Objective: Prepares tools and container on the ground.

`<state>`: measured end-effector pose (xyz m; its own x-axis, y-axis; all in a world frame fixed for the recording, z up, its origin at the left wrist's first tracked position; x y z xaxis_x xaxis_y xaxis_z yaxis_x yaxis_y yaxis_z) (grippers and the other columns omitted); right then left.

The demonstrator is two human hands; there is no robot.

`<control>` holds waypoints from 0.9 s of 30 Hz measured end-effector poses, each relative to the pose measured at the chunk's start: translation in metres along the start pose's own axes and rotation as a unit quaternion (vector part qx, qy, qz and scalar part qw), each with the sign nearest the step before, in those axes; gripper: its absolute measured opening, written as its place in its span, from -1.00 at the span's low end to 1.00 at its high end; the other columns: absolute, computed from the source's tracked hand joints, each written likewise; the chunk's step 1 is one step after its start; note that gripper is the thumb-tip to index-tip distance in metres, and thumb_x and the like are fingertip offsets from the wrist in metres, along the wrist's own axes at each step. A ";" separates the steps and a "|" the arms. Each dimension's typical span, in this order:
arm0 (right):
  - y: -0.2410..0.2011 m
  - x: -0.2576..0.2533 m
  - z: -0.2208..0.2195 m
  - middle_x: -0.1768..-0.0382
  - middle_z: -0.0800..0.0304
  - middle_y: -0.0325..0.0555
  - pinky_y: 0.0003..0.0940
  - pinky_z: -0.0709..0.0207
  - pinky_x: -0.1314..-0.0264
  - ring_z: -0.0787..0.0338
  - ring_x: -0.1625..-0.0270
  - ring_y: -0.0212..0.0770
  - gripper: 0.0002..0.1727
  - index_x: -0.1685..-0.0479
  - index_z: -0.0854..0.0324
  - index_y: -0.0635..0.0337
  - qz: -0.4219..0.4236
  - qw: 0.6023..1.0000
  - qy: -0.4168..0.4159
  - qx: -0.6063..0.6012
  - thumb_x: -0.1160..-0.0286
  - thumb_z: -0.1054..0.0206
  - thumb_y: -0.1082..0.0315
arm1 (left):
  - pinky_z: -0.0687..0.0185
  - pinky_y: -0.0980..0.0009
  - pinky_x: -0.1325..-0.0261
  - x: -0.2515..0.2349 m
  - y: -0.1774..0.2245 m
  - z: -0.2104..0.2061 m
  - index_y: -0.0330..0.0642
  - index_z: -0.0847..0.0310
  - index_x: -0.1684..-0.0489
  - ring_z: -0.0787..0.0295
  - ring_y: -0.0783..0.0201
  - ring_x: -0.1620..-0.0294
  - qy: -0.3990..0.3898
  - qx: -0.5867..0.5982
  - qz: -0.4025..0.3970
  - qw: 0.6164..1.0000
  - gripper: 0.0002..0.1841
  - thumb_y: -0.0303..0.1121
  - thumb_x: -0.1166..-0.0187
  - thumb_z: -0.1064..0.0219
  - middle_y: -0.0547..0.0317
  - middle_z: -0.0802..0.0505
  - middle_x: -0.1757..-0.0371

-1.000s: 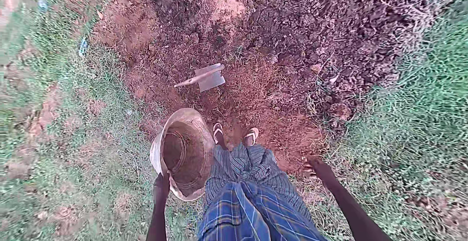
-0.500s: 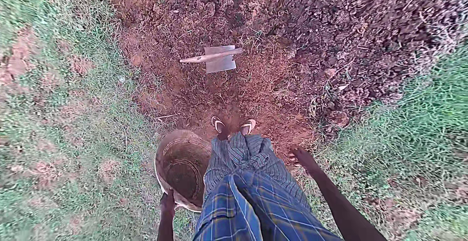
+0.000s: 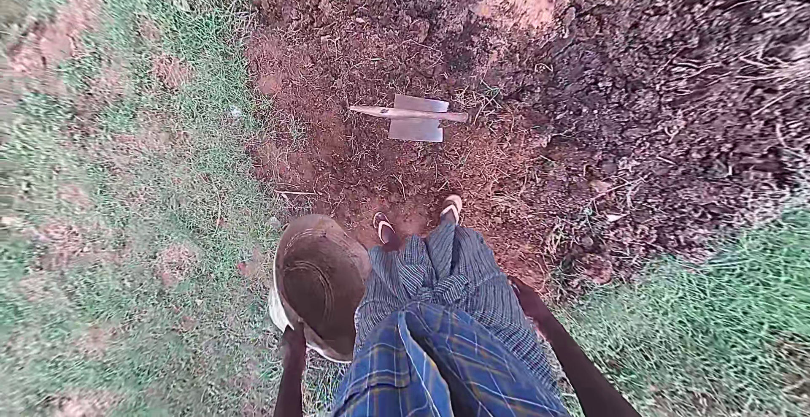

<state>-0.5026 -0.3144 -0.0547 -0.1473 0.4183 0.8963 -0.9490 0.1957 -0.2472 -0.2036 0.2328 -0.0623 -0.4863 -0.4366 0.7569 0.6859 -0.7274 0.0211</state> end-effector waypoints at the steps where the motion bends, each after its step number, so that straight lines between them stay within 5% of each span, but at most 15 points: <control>1: -0.004 -0.006 0.010 -0.24 -0.70 0.42 0.10 -0.52 -0.29 -0.73 -0.20 0.17 -0.59 -0.52 -0.48 0.37 -0.017 1.000 -0.004 -0.006 -0.86 -0.08 0.33 | -0.47 -0.35 -0.35 0.001 0.011 -0.001 -0.45 -0.50 -0.44 -0.63 -0.40 -0.35 0.004 -0.002 -0.010 1.000 -0.47 -0.09 -0.85 -0.07 -0.55 -0.69 -0.30; 5: -0.005 -0.050 0.055 -0.13 -0.78 0.29 0.06 -0.64 -0.01 -0.82 0.01 0.10 -0.53 -0.59 -0.40 0.28 -0.064 0.997 -0.008 -0.052 -0.88 -0.08 0.20 | -0.40 -0.34 -0.46 0.019 0.073 -0.003 -0.41 -0.48 -0.50 -0.60 -0.37 -0.44 0.020 -0.012 -0.051 0.998 -0.47 -0.10 -0.86 -0.07 -0.49 -0.69 -0.35; 9: -0.022 -0.096 0.113 -0.18 -0.78 0.34 0.18 -0.66 -0.09 -0.84 -0.06 0.20 -0.52 -0.61 -0.39 0.28 -0.033 0.998 0.008 -0.051 -0.88 -0.07 0.19 | -0.40 -0.34 -0.47 0.045 0.145 -0.007 -0.37 -0.51 -0.50 -0.61 -0.35 -0.43 0.043 -0.046 -0.077 0.995 -0.50 -0.12 -0.85 -0.06 -0.45 -0.72 -0.33; 18: -0.038 -0.175 0.209 -0.19 -0.75 0.27 0.04 -0.64 -0.04 -0.82 -0.03 0.07 -0.56 -0.59 -0.39 0.22 -0.035 0.998 0.003 -0.058 -0.89 -0.01 0.21 | -0.40 -0.36 -0.47 0.083 0.293 -0.032 -0.28 -0.51 -0.52 -0.64 -0.32 -0.42 0.035 -0.197 -0.148 0.968 -0.47 -0.04 -0.84 -0.06 -0.38 -0.74 -0.34; 27: -0.128 -0.221 0.184 -0.24 -0.75 0.18 -0.08 -0.65 -0.11 -0.82 -0.07 -0.03 -0.54 -0.62 -0.39 0.20 0.040 0.998 -0.019 -0.052 -0.87 -0.03 0.22 | -0.43 -0.34 -0.45 0.081 0.365 -0.102 -0.31 -0.60 -0.40 -0.68 -0.31 -0.37 -0.017 -0.283 -0.258 0.924 -0.56 -0.15 -0.83 -0.11 -0.36 -0.77 -0.28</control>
<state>-0.3996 -0.5948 -0.1535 -0.2345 0.4022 0.8850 -0.8999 0.2544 -0.3541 -0.0478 -0.1226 -0.0599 -0.6456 0.0543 0.7617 -0.0297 -0.9985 0.0460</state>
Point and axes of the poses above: each hand's wrist, its own x-axis away from the middle knuckle, its own z-axis out of the back of the hand, y = z × x, the point moved 6 cm from there along -x, towards the middle knuckle
